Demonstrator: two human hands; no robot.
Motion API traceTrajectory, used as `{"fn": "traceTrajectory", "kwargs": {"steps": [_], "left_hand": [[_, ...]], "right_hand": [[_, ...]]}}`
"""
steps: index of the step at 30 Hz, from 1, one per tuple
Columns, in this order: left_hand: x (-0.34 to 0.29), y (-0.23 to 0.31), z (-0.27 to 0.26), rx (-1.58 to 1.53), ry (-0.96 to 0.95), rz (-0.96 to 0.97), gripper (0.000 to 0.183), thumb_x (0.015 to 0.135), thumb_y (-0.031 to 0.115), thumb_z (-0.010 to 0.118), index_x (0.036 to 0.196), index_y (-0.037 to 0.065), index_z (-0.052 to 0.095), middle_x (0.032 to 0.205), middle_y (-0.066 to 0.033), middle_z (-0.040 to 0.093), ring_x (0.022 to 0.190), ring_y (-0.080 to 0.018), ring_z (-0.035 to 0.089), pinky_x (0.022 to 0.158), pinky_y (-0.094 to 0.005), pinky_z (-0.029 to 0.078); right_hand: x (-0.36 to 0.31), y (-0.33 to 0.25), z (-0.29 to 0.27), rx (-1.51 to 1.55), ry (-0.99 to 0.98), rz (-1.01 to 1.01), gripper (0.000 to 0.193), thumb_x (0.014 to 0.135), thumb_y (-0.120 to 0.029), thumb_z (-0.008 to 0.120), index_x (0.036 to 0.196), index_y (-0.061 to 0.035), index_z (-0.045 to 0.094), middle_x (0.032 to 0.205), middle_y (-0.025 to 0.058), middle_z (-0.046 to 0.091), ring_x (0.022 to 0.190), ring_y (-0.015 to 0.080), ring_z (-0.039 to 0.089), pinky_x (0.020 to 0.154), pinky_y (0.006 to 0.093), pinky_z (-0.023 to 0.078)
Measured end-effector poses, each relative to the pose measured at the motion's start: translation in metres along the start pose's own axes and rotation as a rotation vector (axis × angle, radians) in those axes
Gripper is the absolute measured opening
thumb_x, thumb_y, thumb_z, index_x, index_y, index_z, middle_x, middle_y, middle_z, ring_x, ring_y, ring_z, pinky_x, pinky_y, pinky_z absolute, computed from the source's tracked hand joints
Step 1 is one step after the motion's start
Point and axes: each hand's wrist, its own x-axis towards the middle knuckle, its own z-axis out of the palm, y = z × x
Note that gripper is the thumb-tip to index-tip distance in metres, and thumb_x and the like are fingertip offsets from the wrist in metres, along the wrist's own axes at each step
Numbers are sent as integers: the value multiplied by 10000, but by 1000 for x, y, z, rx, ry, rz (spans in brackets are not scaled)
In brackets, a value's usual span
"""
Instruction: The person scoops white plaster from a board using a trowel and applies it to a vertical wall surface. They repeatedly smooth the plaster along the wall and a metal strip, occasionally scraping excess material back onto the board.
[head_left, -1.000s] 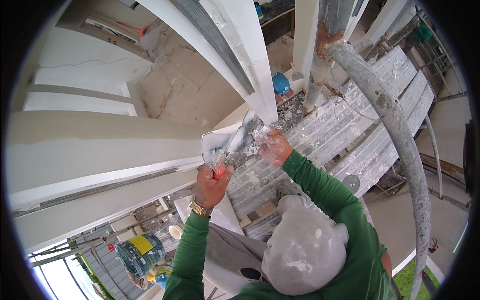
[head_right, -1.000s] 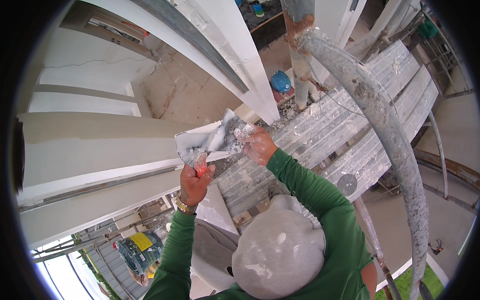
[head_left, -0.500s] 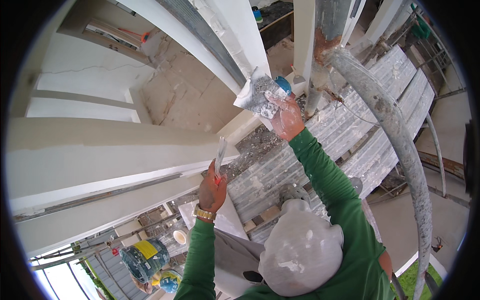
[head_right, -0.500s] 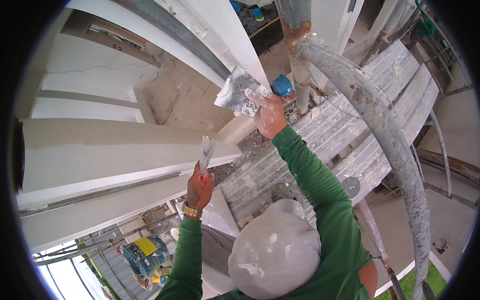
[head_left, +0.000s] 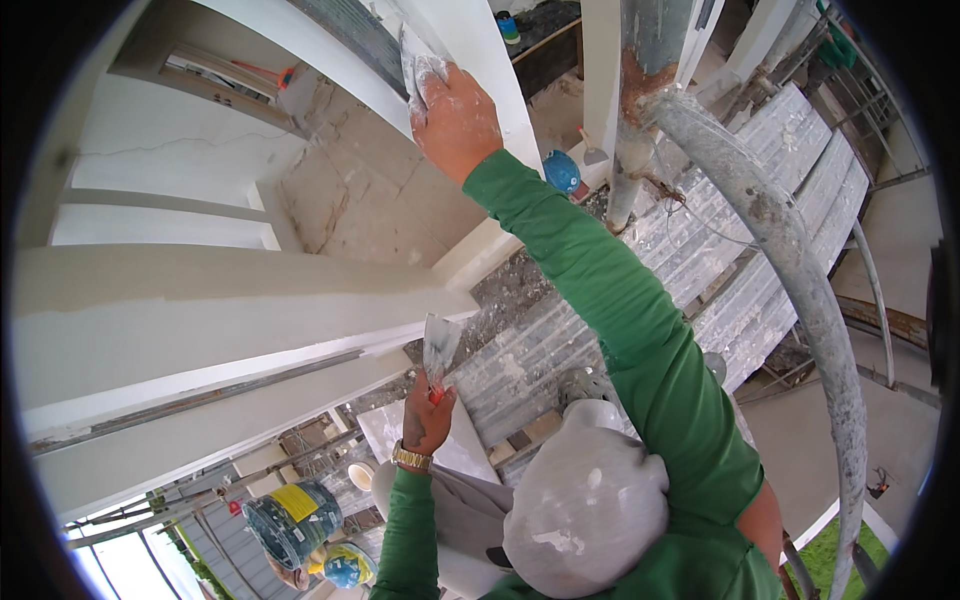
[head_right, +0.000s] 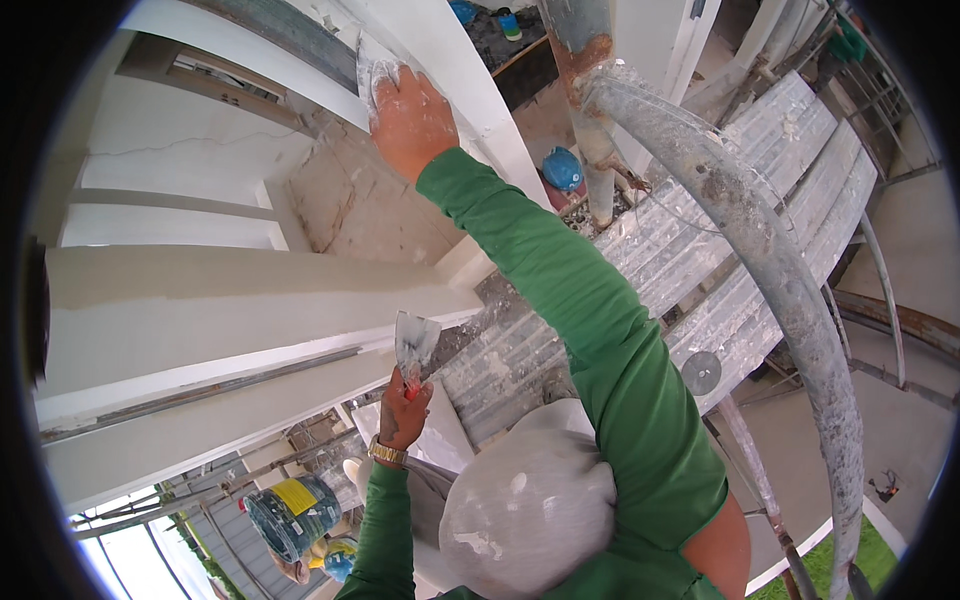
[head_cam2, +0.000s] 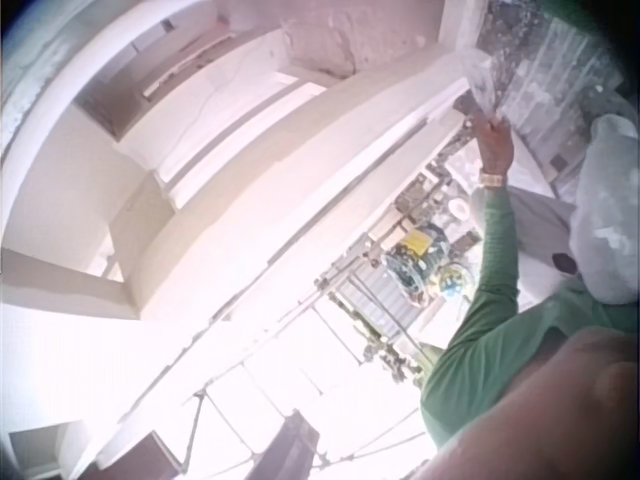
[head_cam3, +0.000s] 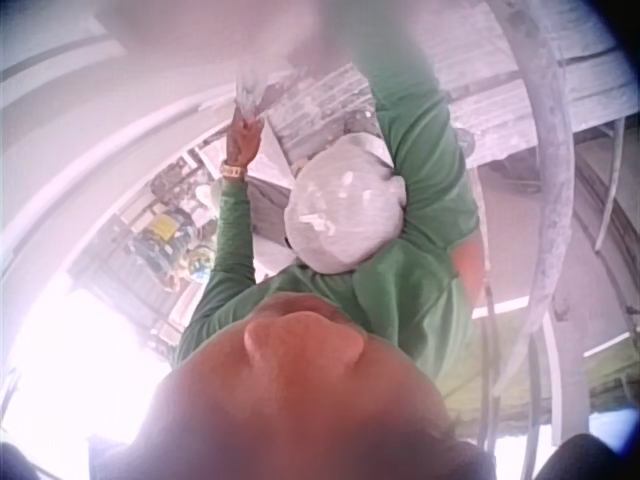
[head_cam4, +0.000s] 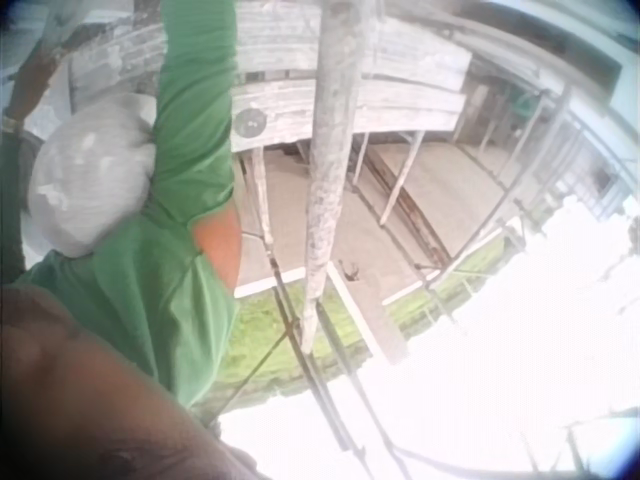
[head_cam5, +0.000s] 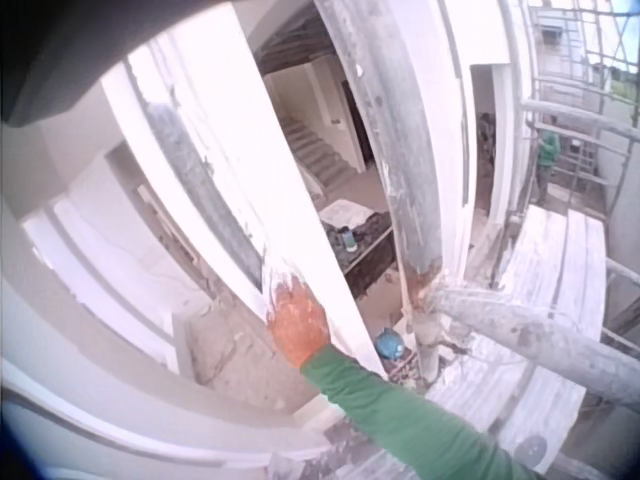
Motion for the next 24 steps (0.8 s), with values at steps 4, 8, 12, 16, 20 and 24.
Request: {"fn": "traceTrajectory", "kwargs": {"steps": [4,8,12,16,20,24], "left_hand": [[-5,8,4,-46,-6,47,445,842,90,624,1254,-8,487,892,-137,628,759,-199,594,689,-329,485],[-10,34,1,-187,-23,-51,442,846,86,637,1251,5,479,845,-85,614,653,-111,552,563,-277,485],[-18,24,-11,-388,104,-137,432,844,70,644,1234,4,470,820,-41,596,557,-60,520,464,-230,480],[-26,-5,-39,-721,320,-178,226,866,16,609,1059,18,493,748,-46,573,478,-105,514,518,-294,525],[-45,1,-84,-982,665,-72,133,878,50,605,972,47,511,656,-26,548,514,-113,512,550,-312,525],[-72,-12,-103,-1088,845,9,139,869,48,621,957,52,514,655,-32,556,508,-112,508,553,-320,521]], "right_hand": [[-1,-5,-18,59,-18,41,349,765,-109,615,1085,31,621,1068,216,617,1012,370,566,879,443,472],[-33,-3,-46,234,-4,81,414,732,-97,611,1138,-13,604,1074,206,610,1026,376,550,919,450,450],[-114,-5,-61,516,-252,196,382,774,-25,554,1151,26,594,1085,188,633,979,310,599,871,390,480],[-219,19,-63,937,-721,883,316,888,-37,540,1188,59,565,1113,106,644,963,136,608,858,282,485],[-282,2,-63,1117,-768,1176,326,888,-106,579,1151,85,556,965,105,661,872,121,604,797,268,483],[-321,-6,-39,592,-1116,379,380,847,-78,564,1207,44,545,1113,189,620,1043,269,586,931,388,452]]}}
